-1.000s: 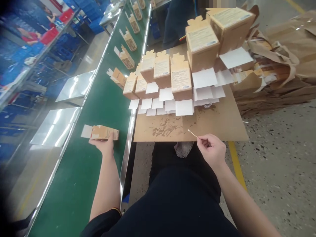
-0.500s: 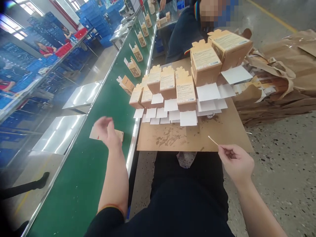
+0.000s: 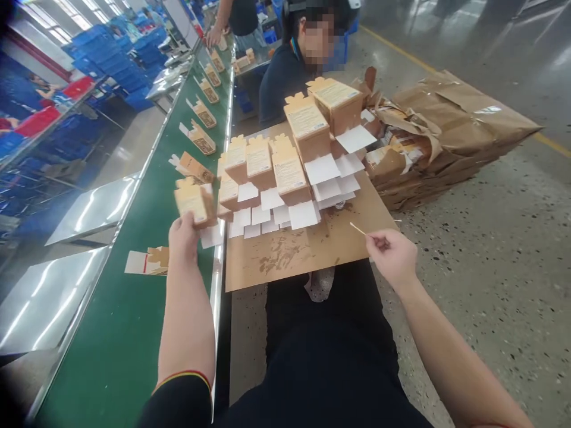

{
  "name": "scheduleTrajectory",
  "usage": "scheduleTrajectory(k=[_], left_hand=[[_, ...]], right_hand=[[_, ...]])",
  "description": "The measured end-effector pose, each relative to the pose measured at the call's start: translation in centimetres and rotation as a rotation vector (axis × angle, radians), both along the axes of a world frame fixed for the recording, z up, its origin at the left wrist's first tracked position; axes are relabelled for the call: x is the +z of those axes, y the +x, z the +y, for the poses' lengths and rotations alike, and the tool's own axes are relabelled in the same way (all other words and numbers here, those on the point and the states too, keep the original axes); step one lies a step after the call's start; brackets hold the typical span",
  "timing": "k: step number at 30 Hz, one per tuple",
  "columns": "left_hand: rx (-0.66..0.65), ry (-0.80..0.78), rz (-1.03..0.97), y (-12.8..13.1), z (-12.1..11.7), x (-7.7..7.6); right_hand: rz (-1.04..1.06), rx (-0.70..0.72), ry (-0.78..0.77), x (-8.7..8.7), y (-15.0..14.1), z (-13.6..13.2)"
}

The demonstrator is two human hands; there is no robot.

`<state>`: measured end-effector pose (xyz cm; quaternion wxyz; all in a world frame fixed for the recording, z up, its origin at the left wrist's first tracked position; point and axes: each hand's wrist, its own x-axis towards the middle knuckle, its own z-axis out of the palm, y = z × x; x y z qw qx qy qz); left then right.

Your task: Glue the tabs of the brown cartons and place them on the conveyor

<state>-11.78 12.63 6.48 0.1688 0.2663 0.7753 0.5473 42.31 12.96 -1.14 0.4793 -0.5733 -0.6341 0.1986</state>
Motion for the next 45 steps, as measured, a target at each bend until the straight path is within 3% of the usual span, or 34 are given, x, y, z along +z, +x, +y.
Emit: scheduleTrajectory(k=[3,6,8,13,16,20,25,28,32,38,42,45], left_hand=[[0.023,0.190,-0.089,1.5,-5.5,-0.6],[-0.171,0.305,-0.231,5.1,-10.2,-1.5],[-0.256,0.309,-0.319,8.0,-12.0,-2.6],[-0.251,0.269,-0.421,12.6,-12.4,-6.2],[-0.238,0.242,-0.391,13.0,-11.5,-7.8],[-0.239,0.223,-0.361,12.7,-10.6,-8.7],[-0.216,0.198,-0.377,12.5,-10.3,-9.0],[-0.169,0.227,-0.350,12.2,-10.3,-9.0],[-0.165,0.230,-0.347,11.8,-10.3,-8.5],[-0.206,0.263,-0.459,13.9,-9.7,-7.4],[-0.285,0.231,-0.571,17.4,-9.4,-7.4],[-0.293,0.236,-0.561,19.5,-9.1,-7.7]], right_hand=[[-0.102,0.055,-0.020,0.8,-0.8,4.3],[-0.274,0.182,-0.055,1.6,-2.0,8.2],[-0.375,0.252,-0.075,2.1,-2.9,10.0],[-0.496,0.331,-0.120,2.7,-4.3,12.3],[-0.527,0.349,-0.132,3.0,-4.8,13.0],[-0.550,0.346,-0.136,3.6,-4.9,13.4],[-0.502,0.289,-0.083,4.0,-2.6,10.4],[-0.333,0.192,-0.010,3.4,-0.8,6.4],[-0.087,0.134,-0.045,1.6,-0.2,0.9],[0.058,0.269,-0.079,1.0,-3.3,-4.4],[0.064,0.415,-0.037,1.0,-5.9,-5.5],[0.037,0.479,0.009,0.0,-7.3,-5.3]])
